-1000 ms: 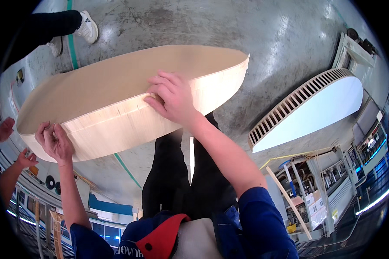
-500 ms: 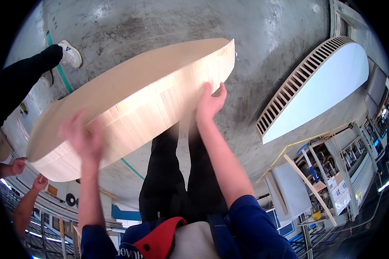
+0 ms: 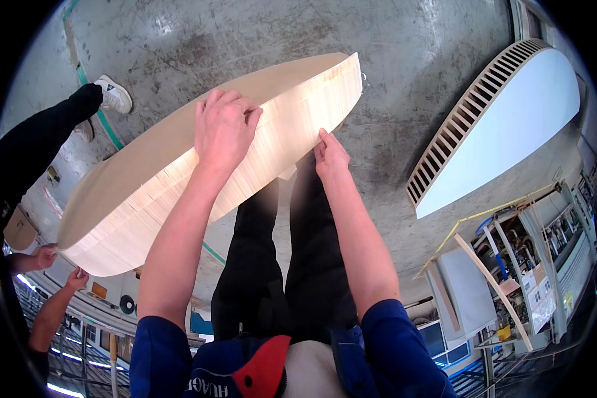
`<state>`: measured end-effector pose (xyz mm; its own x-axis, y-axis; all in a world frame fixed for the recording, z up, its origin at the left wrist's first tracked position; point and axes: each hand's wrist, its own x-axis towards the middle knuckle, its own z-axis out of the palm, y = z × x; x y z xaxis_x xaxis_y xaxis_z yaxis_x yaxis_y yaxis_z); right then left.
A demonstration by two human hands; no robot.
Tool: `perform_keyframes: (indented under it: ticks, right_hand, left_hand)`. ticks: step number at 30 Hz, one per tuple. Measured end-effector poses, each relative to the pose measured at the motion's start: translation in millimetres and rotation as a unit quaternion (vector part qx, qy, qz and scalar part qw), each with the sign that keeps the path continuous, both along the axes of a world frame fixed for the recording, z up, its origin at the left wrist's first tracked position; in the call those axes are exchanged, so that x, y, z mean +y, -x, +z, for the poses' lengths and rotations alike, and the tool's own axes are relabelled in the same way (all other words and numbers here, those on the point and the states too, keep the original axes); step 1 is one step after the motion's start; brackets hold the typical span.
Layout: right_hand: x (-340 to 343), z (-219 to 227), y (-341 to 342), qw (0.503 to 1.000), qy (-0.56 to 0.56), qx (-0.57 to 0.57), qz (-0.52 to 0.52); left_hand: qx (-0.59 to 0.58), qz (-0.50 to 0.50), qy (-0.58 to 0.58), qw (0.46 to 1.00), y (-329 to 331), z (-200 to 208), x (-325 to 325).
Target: The person aligns and fits two large curved wooden panels together on a workbench. They lift the combined assembly to inspect the joint and then place it on the floor to continue fitting the pieces. A coworker assists by holding the wood steady during the process.
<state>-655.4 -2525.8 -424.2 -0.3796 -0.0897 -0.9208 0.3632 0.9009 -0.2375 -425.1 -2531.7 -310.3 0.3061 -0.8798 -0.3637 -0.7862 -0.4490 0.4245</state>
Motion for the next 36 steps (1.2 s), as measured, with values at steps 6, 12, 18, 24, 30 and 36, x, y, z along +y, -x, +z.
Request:
perform_keyframes:
  ticks: [6, 12, 18, 24, 30, 36]
  right_hand:
    - [-6, 4, -3, 1.0, 0.001, -0.007, -0.001]
    - [2, -30, 20, 0.994, -0.031, -0.041, 0.091]
    - [-2, -17, 15, 0.998, -0.013, -0.046, 0.05]
    - [9, -15, 28, 0.988, -0.001, -0.108, 0.109]
    - [9, -19, 22, 0.989, -0.022, -0.077, 0.127]
    - [-3, -23, 21, 0.988, -0.103, -0.069, 0.094]
  left_hand:
    - [0.012, -0.006, -0.011, 1.0, 0, 1, -5]
    - [-0.038, -0.045, -0.02, 0.998, -4, -4, 2]
    - [-0.043, -0.067, 0.173, 0.982, 1, -8, 21]
    - [-0.136, 0.043, 0.151, 0.978, -56, 70, 125]
    - [-0.254, 0.081, 0.112, 0.957, -124, 107, 234]
    - [-0.228, 0.068, 0.163, 0.958, -123, 105, 234]
